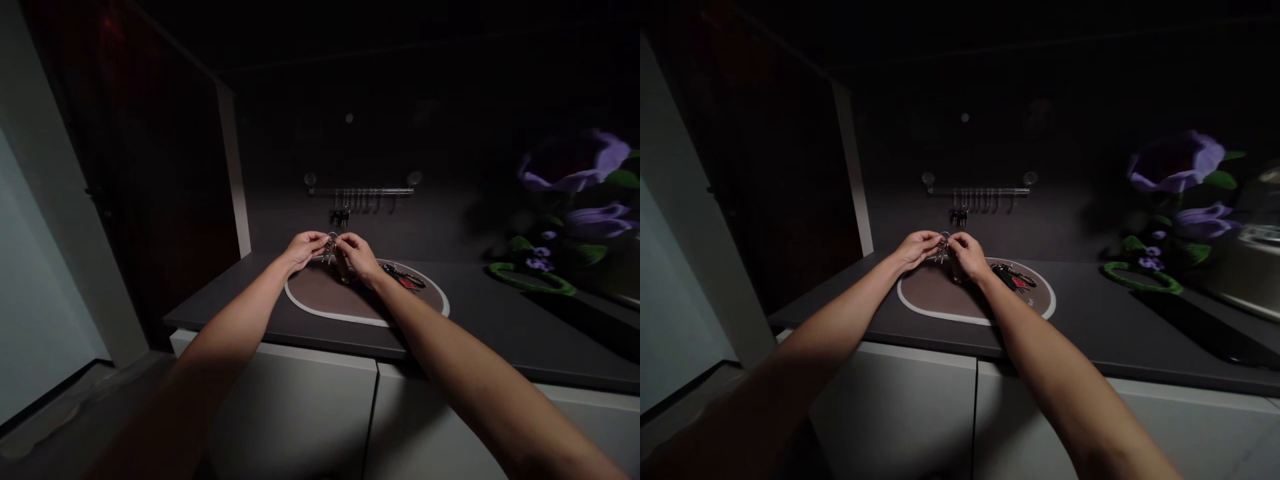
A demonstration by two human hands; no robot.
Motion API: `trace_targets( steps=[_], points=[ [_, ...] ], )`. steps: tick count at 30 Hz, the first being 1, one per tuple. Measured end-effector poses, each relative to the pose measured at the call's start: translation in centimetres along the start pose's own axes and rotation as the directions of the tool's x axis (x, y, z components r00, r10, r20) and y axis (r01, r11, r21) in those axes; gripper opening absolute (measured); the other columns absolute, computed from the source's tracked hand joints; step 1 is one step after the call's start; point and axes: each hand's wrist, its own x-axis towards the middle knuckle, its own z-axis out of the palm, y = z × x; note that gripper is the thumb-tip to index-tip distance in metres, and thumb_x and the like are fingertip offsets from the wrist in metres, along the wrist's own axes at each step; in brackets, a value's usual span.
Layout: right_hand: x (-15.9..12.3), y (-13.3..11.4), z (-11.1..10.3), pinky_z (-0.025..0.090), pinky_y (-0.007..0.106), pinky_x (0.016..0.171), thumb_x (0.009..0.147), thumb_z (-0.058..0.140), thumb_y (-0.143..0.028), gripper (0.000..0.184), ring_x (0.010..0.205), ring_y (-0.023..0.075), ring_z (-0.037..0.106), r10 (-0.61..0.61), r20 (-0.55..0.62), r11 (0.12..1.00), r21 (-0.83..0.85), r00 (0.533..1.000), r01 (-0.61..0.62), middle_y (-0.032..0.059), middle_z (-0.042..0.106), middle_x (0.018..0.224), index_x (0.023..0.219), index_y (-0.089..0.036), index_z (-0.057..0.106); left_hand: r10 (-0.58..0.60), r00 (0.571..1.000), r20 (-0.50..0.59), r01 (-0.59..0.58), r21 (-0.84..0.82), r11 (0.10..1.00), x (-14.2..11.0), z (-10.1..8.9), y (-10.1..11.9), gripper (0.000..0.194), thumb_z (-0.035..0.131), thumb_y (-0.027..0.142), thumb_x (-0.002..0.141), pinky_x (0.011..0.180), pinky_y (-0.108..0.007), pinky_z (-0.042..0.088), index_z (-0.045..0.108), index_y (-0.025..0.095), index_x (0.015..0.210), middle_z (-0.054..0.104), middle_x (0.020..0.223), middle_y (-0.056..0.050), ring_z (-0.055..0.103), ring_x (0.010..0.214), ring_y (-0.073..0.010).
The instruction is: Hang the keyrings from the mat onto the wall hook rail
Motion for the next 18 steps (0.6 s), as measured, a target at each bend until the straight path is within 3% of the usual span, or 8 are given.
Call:
trace_targets(
  steps=[11, 18],
  points=[
    [0.7, 0.89, -0.67, 0.037, 0.024, 0.063, 0.069, 0.054, -0.04, 0.024, 0.064, 0.0111, 0.046, -0.098, -0.039, 0.995, -0.028, 0.994, 0.097, -0.0011, 0.052, 0.069, 0.075, -0.017, 0.054, -0.012, 1.0, 0.023, 0.013, -0.058, 0.998, -0.15, 0.37, -0.25, 0.018, 0.068, 0.015, 0.064, 0.091, -0.036, 0.04, 0.061, 0.012, 0.08, 0.063, 0.084, -0.003, 0.058, 0.081, -0.0101],
    [0.39, 0.11, -0.88, 0.037, 0.024, 0.063, 0.068, 0.056, -0.039, 0.023, 0.064, 0.0107, 0.046, -0.064, -0.076, 0.997, 0.035, 0.995, 0.067, -0.0015, 0.052, 0.069, 0.076, -0.018, 0.053, -0.009, 0.998, 0.063, 0.013, -0.06, 0.998, -0.24, 0.35, -0.67, 0.022, 0.067, 0.016, 0.066, 0.089, -0.039, 0.041, 0.06, 0.013, 0.088, 0.063, 0.088, -0.006, 0.058, 0.084, -0.0122]
  ],
)
